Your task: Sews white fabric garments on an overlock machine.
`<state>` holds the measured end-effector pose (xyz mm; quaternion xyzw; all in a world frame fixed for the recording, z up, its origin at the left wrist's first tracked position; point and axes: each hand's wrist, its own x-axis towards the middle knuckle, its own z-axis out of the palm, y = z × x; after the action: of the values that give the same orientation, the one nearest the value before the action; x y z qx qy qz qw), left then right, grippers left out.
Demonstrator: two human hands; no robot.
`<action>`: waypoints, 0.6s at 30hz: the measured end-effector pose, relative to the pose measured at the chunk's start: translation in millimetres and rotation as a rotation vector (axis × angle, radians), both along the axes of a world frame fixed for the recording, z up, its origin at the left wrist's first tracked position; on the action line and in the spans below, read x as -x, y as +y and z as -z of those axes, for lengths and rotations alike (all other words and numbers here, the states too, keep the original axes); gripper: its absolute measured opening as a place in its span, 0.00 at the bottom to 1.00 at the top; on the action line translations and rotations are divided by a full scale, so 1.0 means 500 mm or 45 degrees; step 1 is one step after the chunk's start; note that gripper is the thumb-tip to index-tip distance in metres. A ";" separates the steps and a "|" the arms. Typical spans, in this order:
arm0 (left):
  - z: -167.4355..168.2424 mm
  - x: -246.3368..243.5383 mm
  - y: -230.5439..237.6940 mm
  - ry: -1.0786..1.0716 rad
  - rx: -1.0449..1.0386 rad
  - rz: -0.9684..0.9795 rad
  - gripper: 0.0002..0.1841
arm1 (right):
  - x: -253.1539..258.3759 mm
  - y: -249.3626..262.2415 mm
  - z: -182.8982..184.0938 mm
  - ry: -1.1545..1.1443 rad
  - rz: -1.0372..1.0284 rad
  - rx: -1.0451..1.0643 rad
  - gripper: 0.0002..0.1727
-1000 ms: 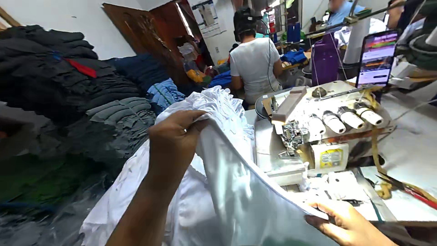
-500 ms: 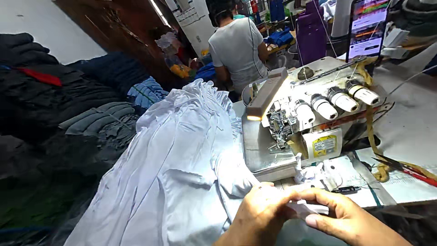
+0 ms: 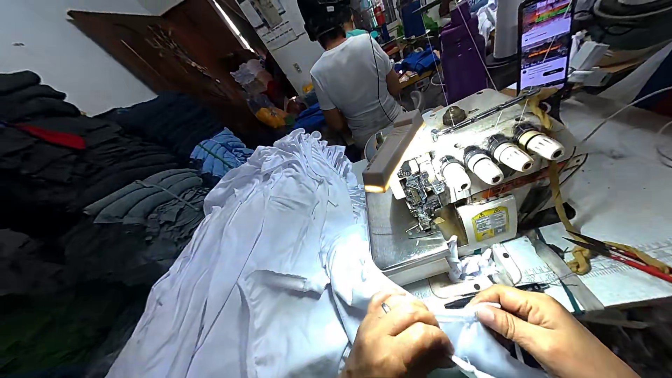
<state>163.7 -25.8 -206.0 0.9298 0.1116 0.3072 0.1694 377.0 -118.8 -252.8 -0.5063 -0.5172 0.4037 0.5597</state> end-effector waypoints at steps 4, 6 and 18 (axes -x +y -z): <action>0.010 -0.019 -0.007 -0.036 0.092 -0.022 0.08 | 0.026 -0.012 -0.027 0.045 -0.074 -0.011 0.07; 0.016 -0.025 -0.006 -0.047 0.182 -0.047 0.08 | 0.031 -0.015 -0.031 0.040 -0.052 -0.017 0.07; 0.007 -0.022 0.019 0.128 0.552 0.066 0.16 | 0.027 -0.010 -0.032 -0.097 -0.066 -0.170 0.11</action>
<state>174.5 -16.4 -209.5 0.8883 0.1593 0.2249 0.3674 363.5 -123.9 -236.8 -0.4693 -0.5768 0.3630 0.5615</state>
